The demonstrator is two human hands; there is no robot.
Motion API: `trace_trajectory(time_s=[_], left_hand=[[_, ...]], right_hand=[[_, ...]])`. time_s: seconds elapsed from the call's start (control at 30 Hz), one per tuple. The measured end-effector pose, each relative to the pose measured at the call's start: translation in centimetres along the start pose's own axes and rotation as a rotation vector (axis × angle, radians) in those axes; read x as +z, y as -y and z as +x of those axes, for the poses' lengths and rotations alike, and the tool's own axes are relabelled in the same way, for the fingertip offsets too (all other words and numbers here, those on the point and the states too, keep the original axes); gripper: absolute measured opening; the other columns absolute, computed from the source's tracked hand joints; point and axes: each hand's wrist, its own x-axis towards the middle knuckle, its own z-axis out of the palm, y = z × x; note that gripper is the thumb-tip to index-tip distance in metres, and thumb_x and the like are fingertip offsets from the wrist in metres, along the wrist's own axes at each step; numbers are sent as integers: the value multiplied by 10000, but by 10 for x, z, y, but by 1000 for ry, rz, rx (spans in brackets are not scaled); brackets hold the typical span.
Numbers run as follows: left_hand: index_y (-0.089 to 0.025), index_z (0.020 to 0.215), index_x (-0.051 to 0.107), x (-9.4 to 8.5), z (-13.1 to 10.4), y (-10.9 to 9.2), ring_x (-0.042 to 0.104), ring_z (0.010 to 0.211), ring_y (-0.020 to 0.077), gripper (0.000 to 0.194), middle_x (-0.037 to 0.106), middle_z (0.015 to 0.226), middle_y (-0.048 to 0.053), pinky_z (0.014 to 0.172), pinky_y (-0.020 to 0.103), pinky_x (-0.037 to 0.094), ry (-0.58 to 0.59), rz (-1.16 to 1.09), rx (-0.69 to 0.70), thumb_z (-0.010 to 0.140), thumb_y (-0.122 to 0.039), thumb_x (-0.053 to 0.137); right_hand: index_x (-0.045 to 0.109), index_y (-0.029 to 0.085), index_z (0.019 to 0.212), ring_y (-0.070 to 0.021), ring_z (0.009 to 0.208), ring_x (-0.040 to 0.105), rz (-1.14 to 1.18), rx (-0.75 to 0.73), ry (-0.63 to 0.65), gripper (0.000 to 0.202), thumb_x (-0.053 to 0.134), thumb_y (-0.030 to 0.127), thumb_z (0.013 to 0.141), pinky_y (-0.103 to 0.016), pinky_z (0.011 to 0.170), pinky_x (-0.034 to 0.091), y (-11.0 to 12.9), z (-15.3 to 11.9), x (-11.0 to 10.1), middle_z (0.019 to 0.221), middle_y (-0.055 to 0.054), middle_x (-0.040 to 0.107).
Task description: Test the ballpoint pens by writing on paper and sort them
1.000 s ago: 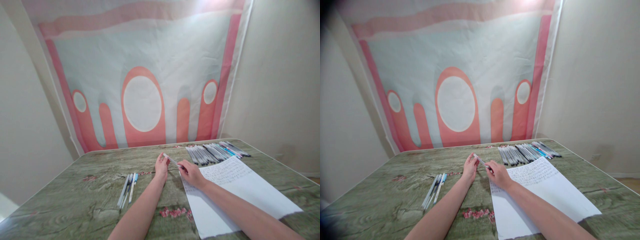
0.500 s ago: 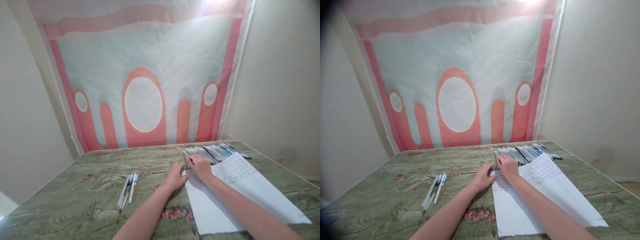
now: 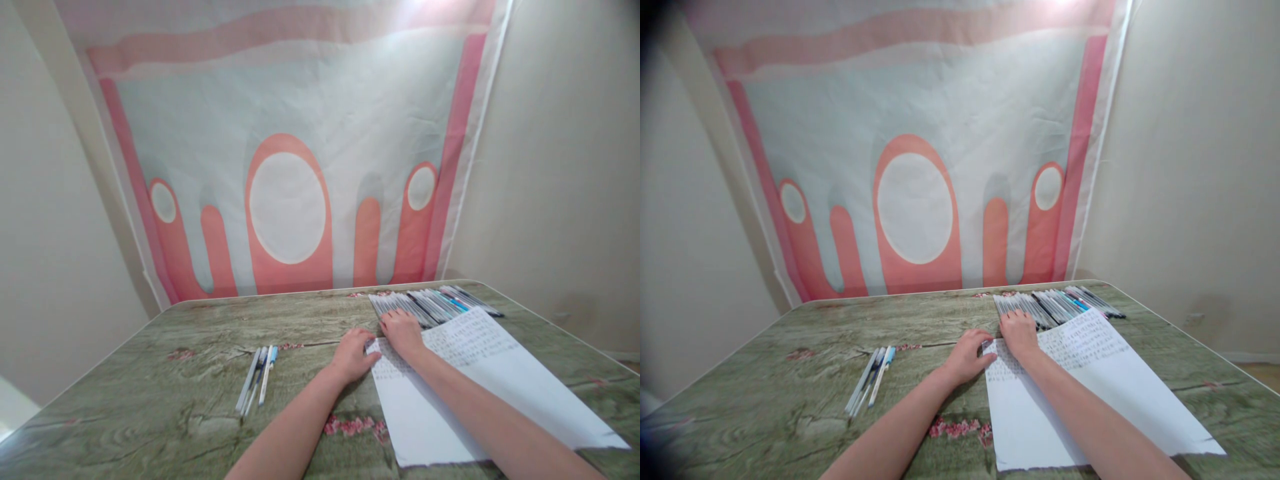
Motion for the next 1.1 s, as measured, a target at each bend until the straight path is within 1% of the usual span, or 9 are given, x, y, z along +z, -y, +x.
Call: trace_trajectory(time_s=[0.3,0.43,0.53,0.67,0.77,0.83,0.9,1.0,1.1], left_hand=[[-194,936,616,0,-1,-2,518,916,223,285,601,964,88,860,333,361,0,-51,1,664,-276,593],[-195,873,634,-10,3,-4,545,873,230,265,620,890,94,823,318,391,-10,12,-13,626,-291,629],[-207,788,643,-30,10,-4,575,789,224,208,632,811,90,762,305,421,-58,69,-113,595,-282,652],[-194,574,606,-74,5,-3,594,701,232,97,627,658,88,715,313,434,-46,219,-319,523,-184,688],[-175,559,596,-113,-17,-1,600,754,246,75,639,687,109,740,321,422,24,335,-495,540,-157,666],[-161,644,619,-137,-37,1,593,826,253,39,647,784,135,760,326,412,125,452,-610,610,-178,611],[-145,712,627,-157,-57,4,590,848,258,98,642,832,153,745,324,413,186,570,-702,662,-170,546],[-145,766,626,-171,-81,6,592,848,233,148,642,848,143,731,287,410,216,659,-770,698,-165,497],[-149,781,622,-170,-96,8,586,857,219,164,641,856,132,732,268,399,231,647,-789,717,-170,472]], right_hand=[[605,179,665,-219,766,493,6,-27,13,211,450,224,800,-337,698,285,4,-1,-4,689,-89,594],[610,173,673,-200,741,488,17,-84,28,232,426,219,806,-315,696,266,4,-4,-7,682,-74,592],[612,174,669,-193,732,490,20,-111,29,237,424,223,804,-305,691,257,4,-6,-4,676,-69,594],[615,172,656,-184,722,492,44,-135,22,237,431,224,796,-294,684,254,5,-8,0,668,-65,598],[618,169,652,-178,715,493,73,-153,15,233,437,219,789,-288,678,254,7,-8,-1,661,-63,600],[619,170,651,-178,713,495,88,-161,14,235,437,219,792,-289,680,255,8,-8,-2,663,-62,602],[619,174,658,-179,715,497,95,-166,17,240,432,221,800,-292,687,255,10,-8,-3,665,-57,604],[621,179,669,-183,719,500,100,-176,29,249,423,230,813,-297,692,256,12,-9,-3,660,-51,603],[625,178,682,-180,723,502,108,-185,36,251,419,230,817,-296,695,258,13,-10,-2,666,-50,603]])
